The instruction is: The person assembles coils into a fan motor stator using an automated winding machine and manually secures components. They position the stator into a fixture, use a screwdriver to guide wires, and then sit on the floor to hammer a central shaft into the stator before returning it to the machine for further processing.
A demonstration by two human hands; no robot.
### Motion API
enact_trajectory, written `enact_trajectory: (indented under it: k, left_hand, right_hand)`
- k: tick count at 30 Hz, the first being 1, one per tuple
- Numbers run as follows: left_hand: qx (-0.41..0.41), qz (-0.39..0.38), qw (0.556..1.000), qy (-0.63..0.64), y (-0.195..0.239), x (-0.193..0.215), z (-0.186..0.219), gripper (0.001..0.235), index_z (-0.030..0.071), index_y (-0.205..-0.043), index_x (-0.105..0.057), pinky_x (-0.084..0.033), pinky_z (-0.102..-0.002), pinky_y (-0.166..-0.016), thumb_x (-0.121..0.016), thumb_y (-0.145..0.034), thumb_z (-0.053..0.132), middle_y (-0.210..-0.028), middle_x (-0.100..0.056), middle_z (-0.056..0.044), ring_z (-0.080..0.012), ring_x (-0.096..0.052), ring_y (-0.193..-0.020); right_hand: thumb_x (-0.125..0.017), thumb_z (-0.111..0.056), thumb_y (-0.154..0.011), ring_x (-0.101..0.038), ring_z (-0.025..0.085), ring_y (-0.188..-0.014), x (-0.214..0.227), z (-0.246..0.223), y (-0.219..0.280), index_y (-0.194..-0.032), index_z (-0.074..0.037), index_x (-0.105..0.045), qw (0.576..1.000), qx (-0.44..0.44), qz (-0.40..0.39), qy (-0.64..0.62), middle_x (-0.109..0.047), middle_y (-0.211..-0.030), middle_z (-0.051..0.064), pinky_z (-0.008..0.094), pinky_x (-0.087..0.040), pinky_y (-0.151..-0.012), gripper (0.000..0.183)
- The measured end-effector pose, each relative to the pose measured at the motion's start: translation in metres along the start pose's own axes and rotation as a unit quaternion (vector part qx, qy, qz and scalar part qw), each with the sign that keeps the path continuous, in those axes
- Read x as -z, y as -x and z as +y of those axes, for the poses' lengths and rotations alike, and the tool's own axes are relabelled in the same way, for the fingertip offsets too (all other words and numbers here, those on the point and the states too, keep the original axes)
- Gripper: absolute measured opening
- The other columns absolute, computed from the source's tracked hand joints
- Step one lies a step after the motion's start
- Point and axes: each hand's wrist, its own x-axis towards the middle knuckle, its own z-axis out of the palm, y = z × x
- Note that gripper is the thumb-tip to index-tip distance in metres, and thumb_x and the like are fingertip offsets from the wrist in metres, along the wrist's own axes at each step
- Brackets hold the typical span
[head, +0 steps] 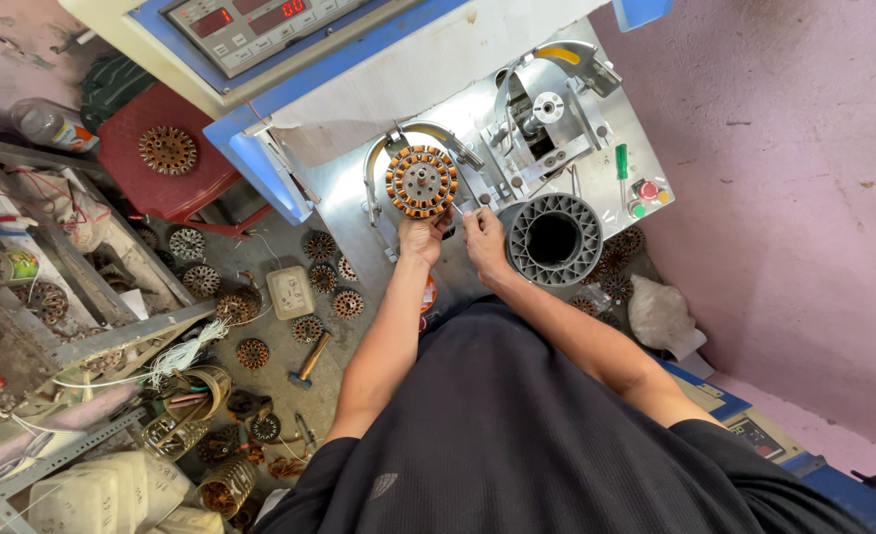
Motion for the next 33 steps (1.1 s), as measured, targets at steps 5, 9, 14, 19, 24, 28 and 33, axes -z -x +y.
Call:
enact_trajectory:
  k: [5, 9, 14, 19, 24, 28, 33]
  left_hand:
    - [-0.007, 0.007, 1.0, -0.008, 0.002, -0.002, 0.001, 0.035, 0.0, -0.115, -0.066, -0.061, -0.041, -0.081, -0.075, -0.082, -0.006, -0.106, -0.073, -0.012, -0.0274, -0.071, -0.095]
    - [-0.03, 0.018, 0.999, -0.002, 0.005, -0.002, -0.004, 0.038, 0.0, -0.114, -0.066, -0.062, -0.041, -0.08, -0.076, -0.079, -0.008, -0.105, -0.073, -0.011, -0.0269, -0.072, -0.093]
    - [-0.045, 0.029, 0.999, 0.004, 0.005, -0.004, -0.005, 0.038, 0.0, -0.114, -0.065, -0.062, -0.04, -0.079, -0.076, -0.079, -0.009, -0.104, -0.073, -0.011, -0.0266, -0.072, -0.091]
    - [-0.043, 0.019, 0.999, 0.011, 0.008, -0.005, -0.006, 0.037, -0.002, -0.115, -0.066, -0.063, -0.039, -0.079, -0.076, -0.079, -0.009, -0.105, -0.073, -0.012, -0.0277, -0.073, -0.091]
    - [-0.037, 0.036, 0.999, -0.001, 0.005, -0.006, -0.006, 0.037, 0.001, -0.115, -0.066, -0.062, -0.038, -0.077, -0.076, -0.081, -0.008, -0.107, -0.073, -0.013, -0.029, -0.073, -0.091]
    - [-0.03, 0.049, 0.998, -0.004, 0.002, -0.002, -0.009, 0.04, 0.004, -0.115, -0.065, -0.063, -0.039, -0.078, -0.075, -0.079, -0.008, -0.106, -0.073, -0.011, -0.0281, -0.073, -0.093]
    - [-0.022, 0.025, 0.999, -0.005, -0.001, 0.001, -0.004, 0.035, 0.0, -0.118, -0.064, -0.063, -0.042, -0.083, -0.073, -0.085, -0.006, -0.109, -0.073, -0.014, -0.03, -0.074, -0.095]
  right_hand:
    - [-0.062, -0.023, -0.102, -0.042, 0.004, -0.059, 0.007, 0.007, 0.0, -0.082, -0.008, -0.054, 1.0, 0.02, -0.013, -0.011, -0.05, -0.067, -0.005, 0.024, -0.036, -0.052, 0.026]
    - [-0.062, -0.022, -0.102, -0.038, 0.004, -0.061, 0.012, 0.011, 0.0, -0.08, -0.008, -0.055, 0.999, 0.051, -0.018, -0.002, -0.048, -0.068, -0.006, 0.025, -0.034, -0.053, 0.027]
    - [-0.063, -0.022, -0.102, -0.038, 0.004, -0.061, 0.011, 0.014, 0.0, -0.079, -0.008, -0.053, 0.998, 0.062, -0.022, 0.009, -0.046, -0.067, -0.006, 0.025, -0.033, -0.053, 0.029]
    - [-0.063, -0.021, -0.101, -0.037, 0.004, -0.065, 0.011, 0.014, -0.004, -0.078, -0.008, -0.051, 0.998, 0.063, 0.008, 0.015, -0.045, -0.07, -0.006, 0.026, -0.034, -0.057, 0.028]
    - [-0.061, -0.017, -0.103, -0.037, 0.008, -0.07, 0.008, 0.006, -0.012, -0.082, -0.007, -0.048, 0.995, 0.091, 0.034, 0.02, -0.043, -0.075, -0.003, 0.029, -0.035, -0.06, 0.027]
    - [-0.061, -0.013, -0.102, -0.041, 0.015, -0.071, 0.008, -0.003, -0.008, -0.089, -0.003, -0.049, 0.965, 0.224, 0.066, 0.116, -0.046, -0.077, 0.005, 0.034, -0.039, -0.063, 0.021]
    - [-0.06, -0.014, -0.105, -0.044, 0.02, -0.074, 0.007, -0.004, -0.002, -0.091, -0.001, -0.047, 0.935, 0.306, 0.077, 0.165, -0.05, -0.08, 0.011, 0.038, -0.041, -0.067, 0.022]
